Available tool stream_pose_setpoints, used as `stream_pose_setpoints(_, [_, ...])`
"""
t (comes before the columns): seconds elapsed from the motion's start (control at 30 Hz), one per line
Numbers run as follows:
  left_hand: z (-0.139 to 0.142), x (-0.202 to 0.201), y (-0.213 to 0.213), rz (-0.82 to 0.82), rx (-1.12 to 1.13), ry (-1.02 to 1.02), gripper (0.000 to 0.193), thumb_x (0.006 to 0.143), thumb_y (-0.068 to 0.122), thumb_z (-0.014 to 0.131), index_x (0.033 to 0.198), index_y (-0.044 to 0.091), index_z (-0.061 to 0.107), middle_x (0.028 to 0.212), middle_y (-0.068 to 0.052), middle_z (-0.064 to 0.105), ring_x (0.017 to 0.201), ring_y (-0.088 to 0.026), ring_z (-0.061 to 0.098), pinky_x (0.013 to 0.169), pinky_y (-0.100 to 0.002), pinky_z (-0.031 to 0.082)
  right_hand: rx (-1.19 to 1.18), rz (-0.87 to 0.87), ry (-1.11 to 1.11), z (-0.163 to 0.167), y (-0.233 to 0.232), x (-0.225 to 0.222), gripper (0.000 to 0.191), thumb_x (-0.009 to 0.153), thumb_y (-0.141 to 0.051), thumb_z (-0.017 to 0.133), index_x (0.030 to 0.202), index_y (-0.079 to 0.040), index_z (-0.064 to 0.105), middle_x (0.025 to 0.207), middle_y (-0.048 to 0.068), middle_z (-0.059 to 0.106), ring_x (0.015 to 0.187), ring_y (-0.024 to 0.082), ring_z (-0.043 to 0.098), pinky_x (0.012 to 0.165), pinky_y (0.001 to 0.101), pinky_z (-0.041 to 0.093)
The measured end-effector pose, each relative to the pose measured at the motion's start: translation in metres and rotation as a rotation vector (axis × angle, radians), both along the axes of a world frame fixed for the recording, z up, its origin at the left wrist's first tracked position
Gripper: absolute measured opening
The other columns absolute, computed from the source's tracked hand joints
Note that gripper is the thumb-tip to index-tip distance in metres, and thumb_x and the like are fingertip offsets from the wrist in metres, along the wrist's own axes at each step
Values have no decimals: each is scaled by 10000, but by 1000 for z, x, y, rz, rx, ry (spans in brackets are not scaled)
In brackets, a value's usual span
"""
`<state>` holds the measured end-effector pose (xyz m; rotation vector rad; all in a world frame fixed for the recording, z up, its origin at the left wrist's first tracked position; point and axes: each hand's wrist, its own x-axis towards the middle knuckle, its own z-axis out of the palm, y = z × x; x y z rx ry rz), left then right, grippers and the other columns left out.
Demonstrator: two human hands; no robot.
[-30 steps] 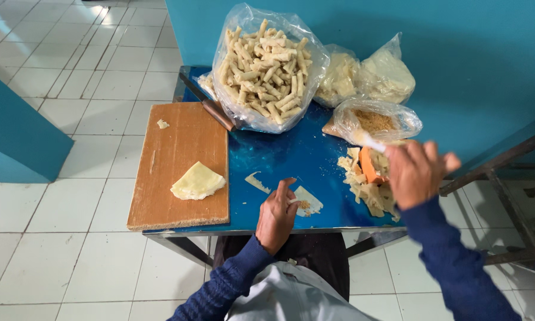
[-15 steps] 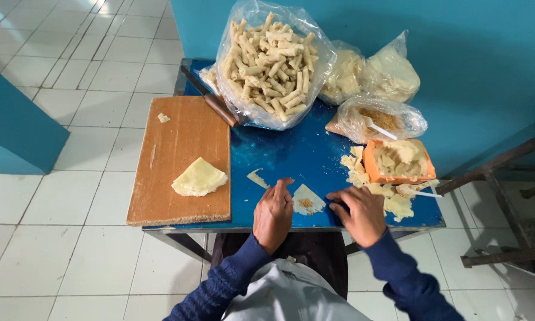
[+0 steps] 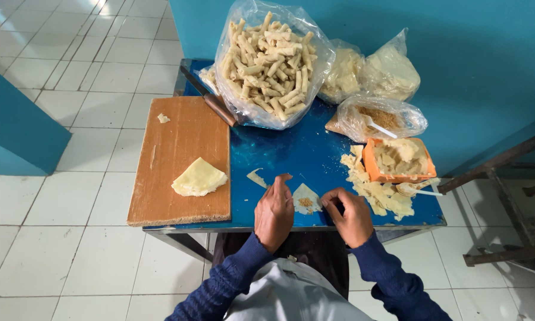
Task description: The person takes flat dough sheets from a table, spreads a paste filling onto them with a spoon from an orange container, folds and presses the sheets into filled rolls, and places the finished rolls in a pile on the table. Bags of puffed snack pieces and extra dough sheets sit nearby.
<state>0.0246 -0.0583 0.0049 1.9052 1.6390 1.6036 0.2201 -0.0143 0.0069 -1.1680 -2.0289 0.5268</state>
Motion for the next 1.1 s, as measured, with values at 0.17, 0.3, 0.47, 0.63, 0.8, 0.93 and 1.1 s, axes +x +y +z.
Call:
stream_pose_setpoints(0.17, [4,4,0,-57,-65,-11,453,854,-91,567,1299,-21,510,874,-171,641,869,-379,663,752,-466,544,-5,49,78,3,-5,-3,84,916,-3,670,983,-51,684,915,41,797,815,195,785,719,292,572])
stream_pose_setpoints(0.3, [7,6,2,-137,-110,-3,458,874,-59,583,1323,-17,505,868,-168,641,850,-361,652,727,-461,525,49,101,23,4,-6,-1,160,885,-13,687,1027,-87,673,980,-2,789,900,172,770,798,318,517])
stream_pose_setpoints(0.47, [4,5,9,-276,-260,-124,489,860,2,624,1331,1,491,806,-117,645,798,-316,664,702,-424,537,128,104,-173,5,-7,2,242,836,-52,720,1056,-154,721,1009,-47,760,907,122,696,843,360,369])
stream_pose_setpoints(0.63, [-2,-1,9,-240,-184,-56,442,866,-25,630,1296,35,545,849,-72,688,857,-308,656,770,-436,535,299,128,-222,-1,-4,0,177,838,-139,770,1006,-177,728,978,-51,750,858,156,651,801,382,355])
stream_pose_setpoints(0.8, [-4,-10,8,-314,-125,73,499,773,-11,735,1241,47,571,1003,-92,682,982,-323,593,859,-431,503,364,134,-219,-12,3,0,110,874,-98,725,969,-149,706,974,-27,737,895,179,654,844,394,369])
stream_pose_setpoints(0.93, [-6,-13,9,-404,-154,129,568,672,30,834,1174,38,570,1089,-122,626,1057,-346,560,902,-423,479,202,74,-214,-17,11,-1,68,887,-97,719,953,-112,715,903,5,736,812,221,659,810,395,402])
stream_pose_setpoints(1.1, [-12,-11,15,-403,-141,126,337,775,-9,768,1075,13,618,1096,-130,611,1037,-356,588,868,-423,501,30,55,-46,-17,19,-9,77,893,-124,732,924,-74,683,809,38,722,700,217,698,675,343,499])
